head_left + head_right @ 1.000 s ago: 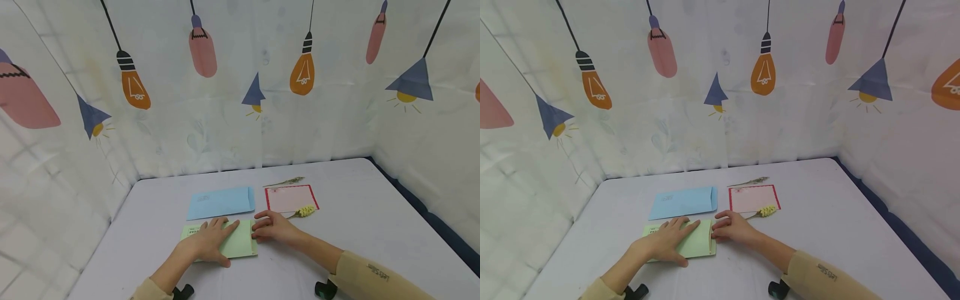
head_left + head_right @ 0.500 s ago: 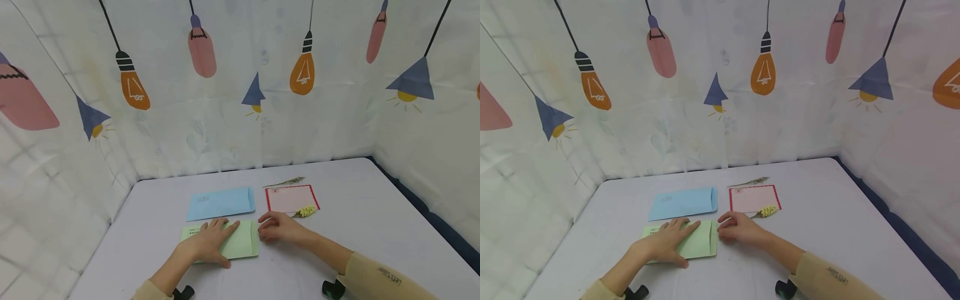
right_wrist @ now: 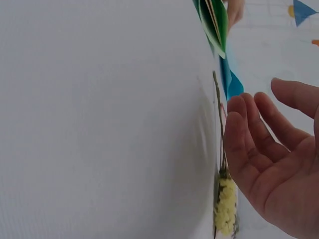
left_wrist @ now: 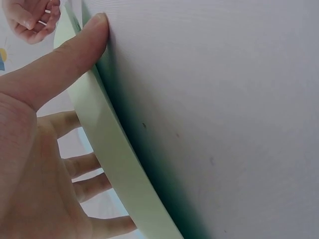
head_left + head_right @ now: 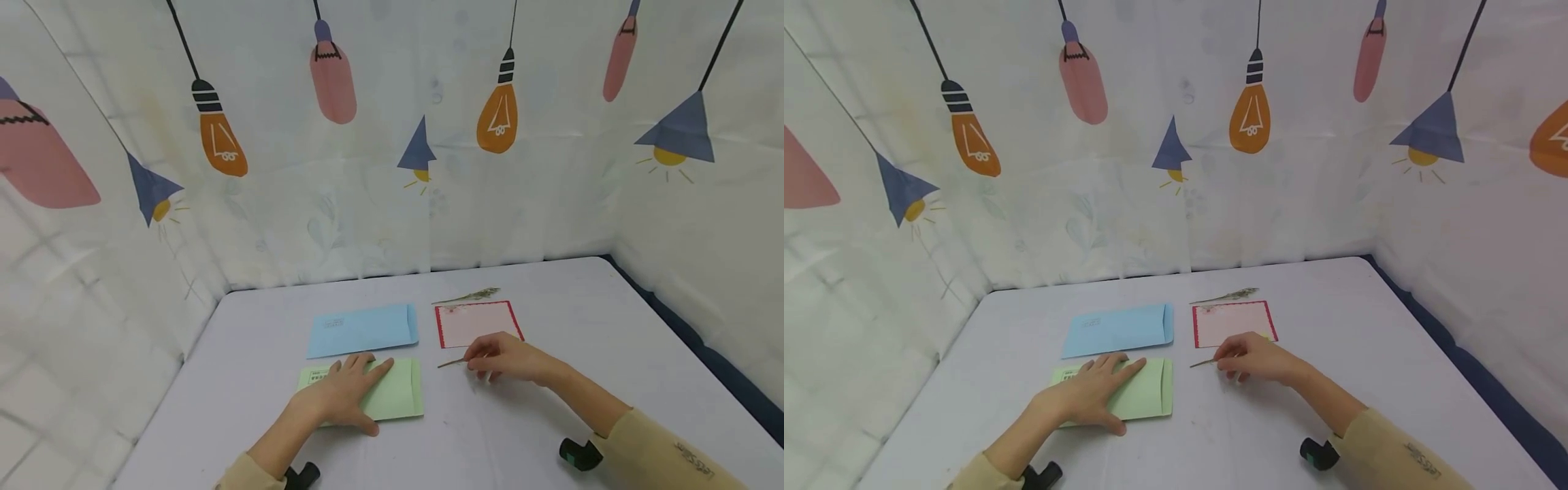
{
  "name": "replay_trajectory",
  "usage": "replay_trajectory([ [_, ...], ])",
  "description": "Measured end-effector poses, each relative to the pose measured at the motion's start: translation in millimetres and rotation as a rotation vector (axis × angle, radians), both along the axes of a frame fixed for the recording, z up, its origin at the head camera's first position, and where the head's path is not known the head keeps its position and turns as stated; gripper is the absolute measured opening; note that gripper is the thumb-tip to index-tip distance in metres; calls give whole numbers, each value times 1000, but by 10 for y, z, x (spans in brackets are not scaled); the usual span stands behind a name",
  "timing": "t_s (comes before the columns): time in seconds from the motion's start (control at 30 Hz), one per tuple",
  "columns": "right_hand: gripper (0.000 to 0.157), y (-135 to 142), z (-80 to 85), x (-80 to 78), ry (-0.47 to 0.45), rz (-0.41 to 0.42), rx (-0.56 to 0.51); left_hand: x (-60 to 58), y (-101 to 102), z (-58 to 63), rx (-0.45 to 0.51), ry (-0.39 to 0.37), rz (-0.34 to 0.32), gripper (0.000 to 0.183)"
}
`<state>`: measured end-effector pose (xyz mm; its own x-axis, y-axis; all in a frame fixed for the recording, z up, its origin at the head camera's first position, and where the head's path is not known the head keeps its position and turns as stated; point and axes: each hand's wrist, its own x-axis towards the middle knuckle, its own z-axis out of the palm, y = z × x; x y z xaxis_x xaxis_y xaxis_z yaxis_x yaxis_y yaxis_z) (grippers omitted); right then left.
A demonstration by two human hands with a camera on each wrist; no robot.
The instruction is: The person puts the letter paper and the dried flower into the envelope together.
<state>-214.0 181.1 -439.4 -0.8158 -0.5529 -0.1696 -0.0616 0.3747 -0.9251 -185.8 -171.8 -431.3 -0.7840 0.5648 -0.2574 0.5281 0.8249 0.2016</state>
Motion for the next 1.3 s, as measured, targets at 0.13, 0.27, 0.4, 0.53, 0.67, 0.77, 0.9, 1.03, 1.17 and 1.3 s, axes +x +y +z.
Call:
replay_trajectory([
  [0.13,26,180,51,-43,41,-12,31,-8,9,16,-3,-7,4,107],
  [0.27,26,307,51,-84,71,-47,50,-1,12,32,-5,-13,6,107],
  [0.4,27,401,40,-102,83,-84,75,6,8,35,-9,-5,-5,107],
  [0.53,28,478,49,-128,99,-92,82,5,1,38,0,-2,-5,107],
  [0.67,29,538,56,-148,115,-87,89,4,-12,31,4,3,-8,107],
  [0.77,29,571,44,-161,115,-106,104,0,-21,21,1,7,-15,107],
  [0.9,30,607,21,-183,106,-143,108,-10,-21,13,-6,9,-18,107],
  [1.03,30,616,3,-212,107,-171,111,-24,-15,13,-11,7,-14,107],
  [1.17,30,601,-19,-243,136,-203,149,-37,-7,15,-18,4,-8,107],
  [1.3,31,586,-49,-264,145,-220,191,-42,-3,21,-23,3,-10,107],
])
